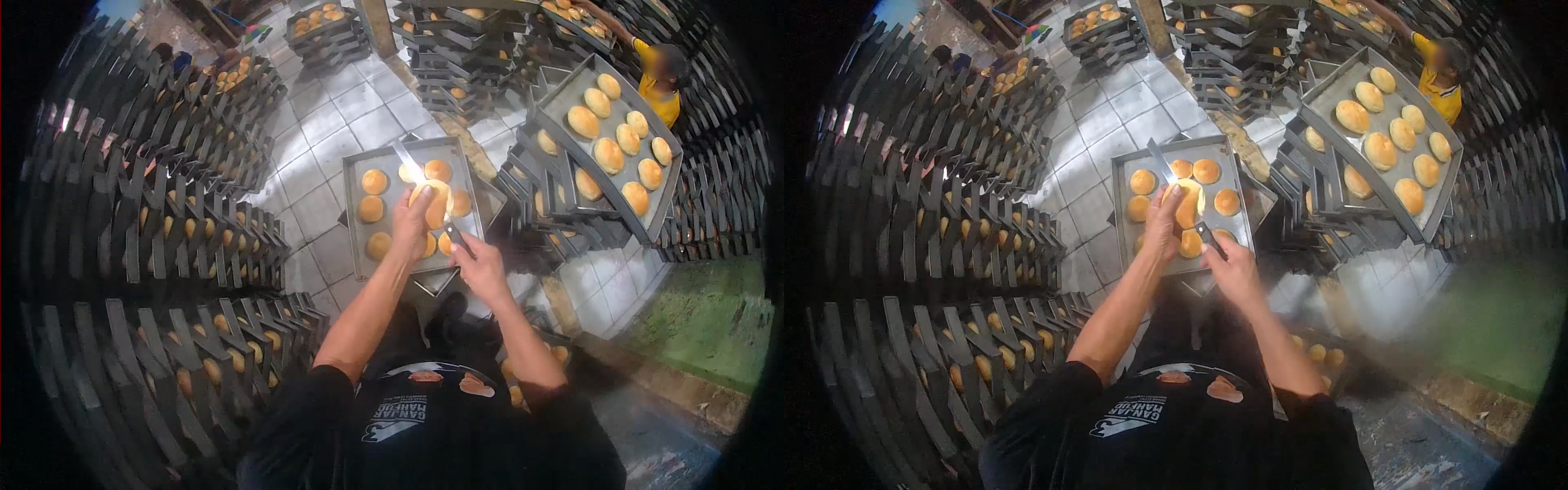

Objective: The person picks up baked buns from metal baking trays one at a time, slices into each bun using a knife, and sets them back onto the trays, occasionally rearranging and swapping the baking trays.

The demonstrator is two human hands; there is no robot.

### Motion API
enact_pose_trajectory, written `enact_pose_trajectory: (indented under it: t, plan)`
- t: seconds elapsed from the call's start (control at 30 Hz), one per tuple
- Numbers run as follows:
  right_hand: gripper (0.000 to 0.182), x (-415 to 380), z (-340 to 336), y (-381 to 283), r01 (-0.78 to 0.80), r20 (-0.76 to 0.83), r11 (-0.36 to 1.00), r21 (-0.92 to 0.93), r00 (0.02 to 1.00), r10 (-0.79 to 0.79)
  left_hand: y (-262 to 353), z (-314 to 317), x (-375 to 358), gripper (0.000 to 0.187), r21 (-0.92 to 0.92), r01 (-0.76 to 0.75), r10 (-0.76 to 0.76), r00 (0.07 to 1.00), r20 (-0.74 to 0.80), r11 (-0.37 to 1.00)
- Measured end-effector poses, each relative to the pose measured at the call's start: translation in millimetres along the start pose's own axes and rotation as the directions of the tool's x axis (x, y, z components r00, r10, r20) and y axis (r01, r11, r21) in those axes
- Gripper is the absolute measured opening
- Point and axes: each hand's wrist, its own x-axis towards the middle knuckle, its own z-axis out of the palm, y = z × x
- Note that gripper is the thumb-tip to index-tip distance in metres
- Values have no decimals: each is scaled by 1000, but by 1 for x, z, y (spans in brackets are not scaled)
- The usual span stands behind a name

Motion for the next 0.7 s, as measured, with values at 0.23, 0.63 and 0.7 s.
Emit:
enact_pose_trajectory:
  t: [0.23,0.63,0.7]
  plan:
    - [38,-28,13,16,-147,15,988,-48,989,148,12,-34,21,28,4,21,-21,998,-56,1000]
    - [39,-15,93,69,-323,-80,946,32,942,325,-45,-120,76,35,-4,184,-183,975,-122,983]
    - [39,3,108,76,-345,-116,931,116,927,358,-65,-120,72,41,41,282,-267,938,-221,958]
